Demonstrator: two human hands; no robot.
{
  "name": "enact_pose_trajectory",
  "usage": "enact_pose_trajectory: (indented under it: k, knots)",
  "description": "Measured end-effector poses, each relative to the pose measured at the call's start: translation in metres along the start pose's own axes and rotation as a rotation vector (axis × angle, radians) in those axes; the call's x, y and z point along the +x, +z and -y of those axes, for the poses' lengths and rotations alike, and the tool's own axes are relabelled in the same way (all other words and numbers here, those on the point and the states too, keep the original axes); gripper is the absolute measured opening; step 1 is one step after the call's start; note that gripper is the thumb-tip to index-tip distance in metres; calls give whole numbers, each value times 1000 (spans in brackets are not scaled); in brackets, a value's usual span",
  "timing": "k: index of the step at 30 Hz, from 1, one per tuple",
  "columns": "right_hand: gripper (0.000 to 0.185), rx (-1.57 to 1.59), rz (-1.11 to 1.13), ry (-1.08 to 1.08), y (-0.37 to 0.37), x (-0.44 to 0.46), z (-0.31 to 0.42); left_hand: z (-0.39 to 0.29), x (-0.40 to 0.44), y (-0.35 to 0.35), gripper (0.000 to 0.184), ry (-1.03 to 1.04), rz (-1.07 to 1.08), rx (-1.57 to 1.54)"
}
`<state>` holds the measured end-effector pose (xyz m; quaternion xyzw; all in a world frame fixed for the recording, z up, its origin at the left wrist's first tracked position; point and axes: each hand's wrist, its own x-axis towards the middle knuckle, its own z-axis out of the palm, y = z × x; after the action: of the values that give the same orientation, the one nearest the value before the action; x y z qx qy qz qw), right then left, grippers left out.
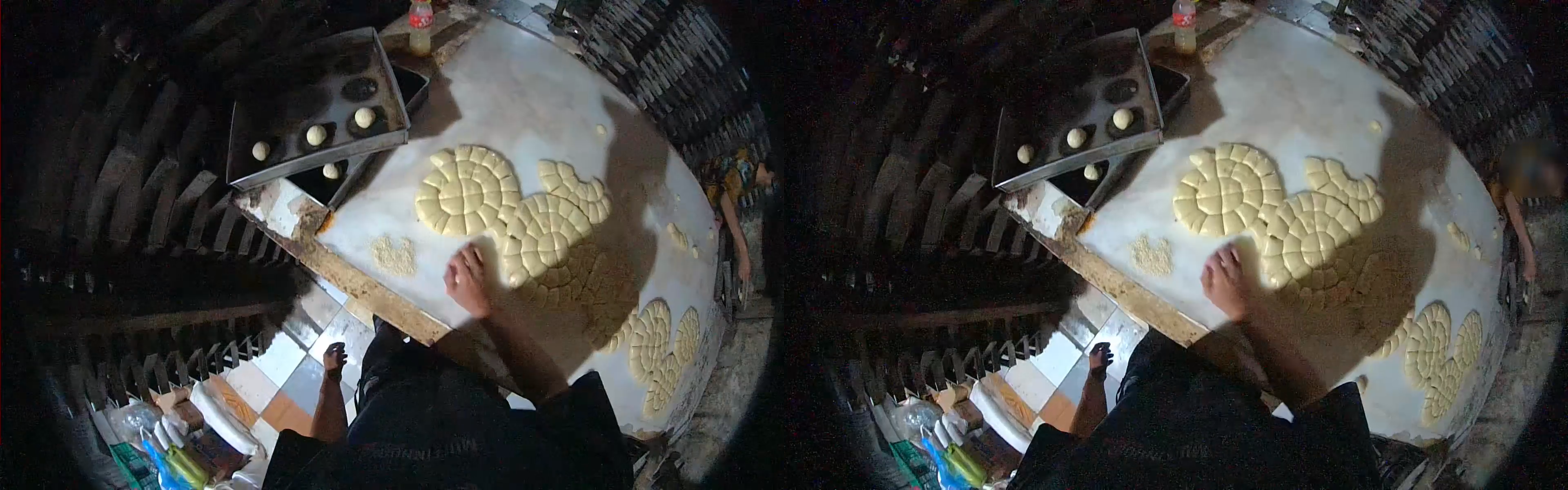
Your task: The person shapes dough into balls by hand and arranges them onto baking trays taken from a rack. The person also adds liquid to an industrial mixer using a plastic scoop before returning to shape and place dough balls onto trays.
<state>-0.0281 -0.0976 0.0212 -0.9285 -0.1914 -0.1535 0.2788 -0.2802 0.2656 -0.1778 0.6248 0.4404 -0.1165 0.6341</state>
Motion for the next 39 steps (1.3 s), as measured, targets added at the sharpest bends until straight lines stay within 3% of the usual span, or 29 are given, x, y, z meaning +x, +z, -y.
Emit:
enact_pose_trajectory:
  k: [1,3,4,5,6,9,12,14,16,17,18,19,20,22,23,24,25,26,27,30,31,32,34,35,39]
  knots:
    - [16,82,26,88,7,3,14,11,-2,-5,21,-42,66,-104]
    - [16,96,-11,19,12,-27,28,69,16,-23,22,52,155,168]
    - [17,110,-54,-58,14,-35,32,109,36,-39,24,651,292,557]
    - [17,100,-86,-72,12,-32,27,108,28,-38,25,179,255,448]
    - [17,96,-124,-84,7,-30,14,82,14,-28,22,-469,81,81]
    - [19,111,-188,-114,-5,-31,-16,61,-34,-24,16,-269,9,-24]
    - [17,98,-139,7,-9,12,18,56,-35,-21,18,-275,5,54]
    - [12,70,-154,33,-7,8,34,50,-28,-15,19,-394,-40,117]
    - [7,257,-103,5,3,-25,41,50,-17,-13,22,-285,-4,174]
    - [5,633,152,307,64,-85,-13,61,-8,-25,22,-155,129,-49]
    - [5,637,170,332,55,-100,-18,57,2,-23,22,-157,116,9]
    - [7,548,104,265,41,-108,-20,69,17,-29,22,16,136,106]
    - [9,456,46,201,23,-109,-21,95,60,-45,24,1,327,-129]
    - [13,270,-64,54,-16,-88,-20,80,49,-39,34,146,168,-111]
    - [13,421,229,232,-47,-61,-12,46,17,-18,38,241,94,-191]
    - [14,567,517,406,-79,-36,1,17,5,-9,40,297,106,-27]
    - [14,571,535,423,-94,-29,19,0,-1,-4,39,317,119,34]
    - [15,574,369,330,-101,-20,39,-16,-10,4,35,393,139,-14]
    - [16,575,202,234,-104,-11,56,-22,-2,10,31,324,1,207]
    - [22,337,32,12,-83,-9,58,-49,-5,20,19,518,-26,352]
    - [44,339,200,88,-59,-25,36,-64,-15,29,16,595,-43,298]
    - [44,340,203,86,-56,-30,32,-93,-35,42,13,678,-61,243]
    - [71,146,100,185,-54,-36,31,-148,-70,66,12,646,-125,261]
    - [88,260,167,261,-54,-37,27,-158,-75,70,13,693,-137,266]
    - [84,489,434,457,-51,-45,11,-224,-119,121,22,909,-65,345]
